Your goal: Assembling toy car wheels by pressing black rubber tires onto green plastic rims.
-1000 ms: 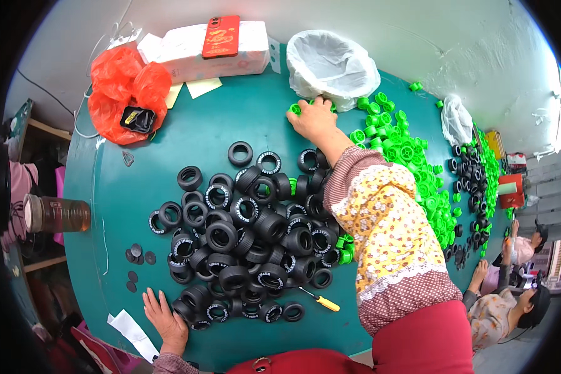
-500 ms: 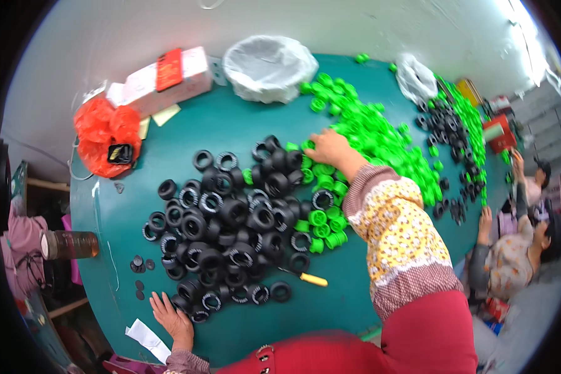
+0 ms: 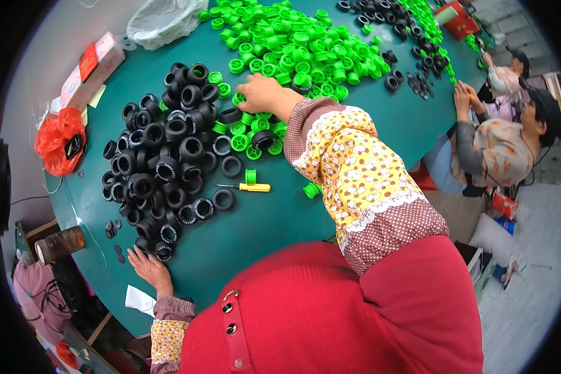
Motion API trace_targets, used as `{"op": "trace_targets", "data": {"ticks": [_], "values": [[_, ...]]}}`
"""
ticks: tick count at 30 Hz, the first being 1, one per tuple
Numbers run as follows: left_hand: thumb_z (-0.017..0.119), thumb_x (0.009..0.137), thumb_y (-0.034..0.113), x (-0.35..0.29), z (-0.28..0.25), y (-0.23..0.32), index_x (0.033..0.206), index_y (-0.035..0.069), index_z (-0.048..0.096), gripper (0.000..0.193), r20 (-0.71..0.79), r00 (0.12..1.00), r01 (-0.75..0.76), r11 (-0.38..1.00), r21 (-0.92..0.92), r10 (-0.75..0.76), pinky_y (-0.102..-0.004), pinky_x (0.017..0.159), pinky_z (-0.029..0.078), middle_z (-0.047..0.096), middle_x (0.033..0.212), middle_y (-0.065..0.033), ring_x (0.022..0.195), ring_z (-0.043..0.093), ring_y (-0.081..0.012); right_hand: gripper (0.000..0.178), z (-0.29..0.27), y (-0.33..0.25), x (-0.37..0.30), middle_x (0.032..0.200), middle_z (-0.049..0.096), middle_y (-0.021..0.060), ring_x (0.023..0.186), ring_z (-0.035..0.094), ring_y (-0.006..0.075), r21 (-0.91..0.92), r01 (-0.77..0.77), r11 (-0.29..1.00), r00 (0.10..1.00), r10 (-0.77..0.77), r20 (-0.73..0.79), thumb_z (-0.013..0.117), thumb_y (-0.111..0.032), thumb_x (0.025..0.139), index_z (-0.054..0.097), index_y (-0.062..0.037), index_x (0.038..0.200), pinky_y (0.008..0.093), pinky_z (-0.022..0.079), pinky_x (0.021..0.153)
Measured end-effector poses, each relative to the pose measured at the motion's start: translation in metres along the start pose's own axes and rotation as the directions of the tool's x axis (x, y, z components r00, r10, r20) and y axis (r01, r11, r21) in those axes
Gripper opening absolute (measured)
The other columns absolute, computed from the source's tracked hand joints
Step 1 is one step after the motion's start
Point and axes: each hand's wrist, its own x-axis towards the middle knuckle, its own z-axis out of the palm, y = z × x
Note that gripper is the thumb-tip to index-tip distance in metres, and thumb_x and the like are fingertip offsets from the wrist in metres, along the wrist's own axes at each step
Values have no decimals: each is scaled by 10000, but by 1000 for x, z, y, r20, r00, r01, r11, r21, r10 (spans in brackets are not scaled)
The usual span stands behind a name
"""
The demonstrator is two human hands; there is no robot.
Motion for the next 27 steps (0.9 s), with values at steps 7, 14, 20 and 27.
{"op": "trace_targets", "data": {"ticks": [7, 14, 20, 27], "values": [[389, 862, 207, -6, 6, -12, 1306, 50, 319, 476, -26, 999, -37, 999, 15, 38, -462, 987, 256, 238, 1393, -164, 1255, 250, -363, 382, -28, 56, -166, 1142, 510, 168, 1102, 451, 307, 410, 6, 912, 433, 367, -823, 523, -251, 823, 500, -22, 1128, 377, 344, 946], [367, 886, 249, 4, 18, -14, 1310, 64, 326, 465, -71, 996, -52, 998, 21, 54, -449, 993, 261, 279, 1379, -155, 1241, 285, -350, 570, 136, -54, -342, 1285, 308, 269, 1227, 208, 469, 355, -605, 713, 536, 694, -481, 519, -314, 793, 370, 42, 1212, 518, 176, 1018], [343, 901, 293, 2, 27, -30, 1307, 67, 339, 465, -92, 994, -65, 998, 15, 66, -448, 993, 271, 293, 1367, -164, 1223, 303, -364, 604, 132, -80, -323, 1290, 298, 273, 1207, 251, 457, 360, -706, 610, 451, 779, -435, 544, -338, 793, 349, 35, 1227, 514, 249, 973], [314, 899, 317, 4, 13, -12, 1285, -3, 343, 502, -44, 993, -112, 983, -143, 107, -457, 1026, 204, 254, 1364, -229, 1223, 268, -394, 601, 93, 45, -314, 1236, 403, 260, 1144, 382, 387, 630, -658, 411, 279, 911, -303, 491, -387, 836, 327, -12, 1276, 448, 329, 940]]}}
